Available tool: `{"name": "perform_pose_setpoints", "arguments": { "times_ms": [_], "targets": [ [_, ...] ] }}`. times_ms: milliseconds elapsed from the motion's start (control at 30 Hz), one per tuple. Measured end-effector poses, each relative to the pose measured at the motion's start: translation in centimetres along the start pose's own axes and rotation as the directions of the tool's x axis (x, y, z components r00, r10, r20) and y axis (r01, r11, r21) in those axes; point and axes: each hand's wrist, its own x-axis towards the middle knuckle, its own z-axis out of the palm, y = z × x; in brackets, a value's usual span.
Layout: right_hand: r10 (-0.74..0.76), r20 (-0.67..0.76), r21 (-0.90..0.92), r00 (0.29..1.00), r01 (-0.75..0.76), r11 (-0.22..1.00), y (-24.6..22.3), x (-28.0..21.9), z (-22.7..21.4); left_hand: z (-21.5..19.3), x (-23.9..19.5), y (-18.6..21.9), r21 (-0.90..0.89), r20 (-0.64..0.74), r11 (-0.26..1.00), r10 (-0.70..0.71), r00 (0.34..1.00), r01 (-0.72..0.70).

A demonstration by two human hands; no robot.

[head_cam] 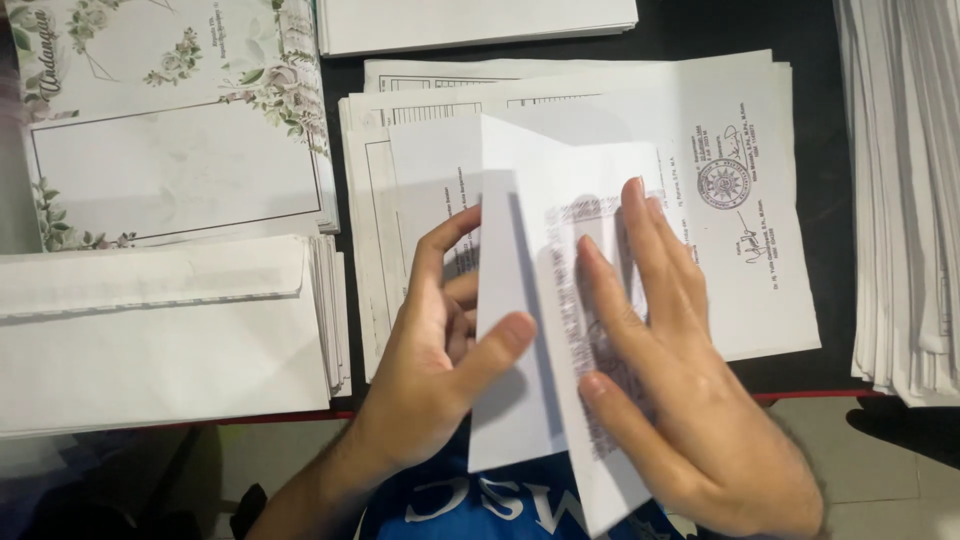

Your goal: Folding printed papers and inserting them into envelopes

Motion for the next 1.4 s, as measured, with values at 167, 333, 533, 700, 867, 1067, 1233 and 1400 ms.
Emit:
{"name": "perform_pose_setpoints", "arguments": {
  "times_ms": [167, 333, 533, 700, 867, 1067, 1233, 1400],
  "targets": [
    [-0.004, -0.007, 0.021, 1.0, 0.004, 1.0, -1.3, 0.2, 0.2, 0.7, 0.2, 0.8, 0.092, -0.065, 0.993, -0.065, 0.996, 0.071],
    [0.1, -0.143, -0.19, 0.985, -0.127, 0.973, -0.6, -0.1, -0.9, 0.1, 0.2, 0.5, 0.183, 0.053, 0.983, -0.039, 0.998, 0.029],
    [0.283, -0.21, 0.023, 0.936, -0.284, 0.958, 0.2, 2.1, -4.1, -0.4, 0.3, 1.0, 0.384, 0.204, 0.922, -0.146, 0.968, 0.058],
    [0.403, -0.198, 0.095, 0.894, -0.391, 0.915, 1.4, 1.9, -4.0, -0.4, 0.2, 1.5, 0.42, 0.215, 0.908, -0.095, 0.972, -0.004],
    [0.385, -0.22, 0.138, 0.897, -0.362, 0.922, 1.3, 1.4, -4.2, -0.3, 0.2, 1.0, 0.529, 0.207, 0.84, 0.008, 0.978, -0.119],
    [0.332, -0.238, 0.074, 0.913, -0.324, 0.943, 1.2, 1.1, -4.8, -0.3, 0.1, 0.0, 0.606, 0.253, 0.667, 0.356, 0.9, -0.434],
    [0.347, -0.226, -0.014, 0.91, -0.359, 0.933, 1.3, 1.8, -4.4, -0.1, 0.0, -0.2, 0.645, 0.359, 0.556, 0.385, 0.851, -0.523],
    [0.355, -0.254, 0.046, 0.9, -0.355, 0.934, 2.1, 1.9, -3.6, -0.3, 0.2, -0.5, 0.665, 0.339, 0.542, 0.395, 0.854, -0.514]
  ]
}}
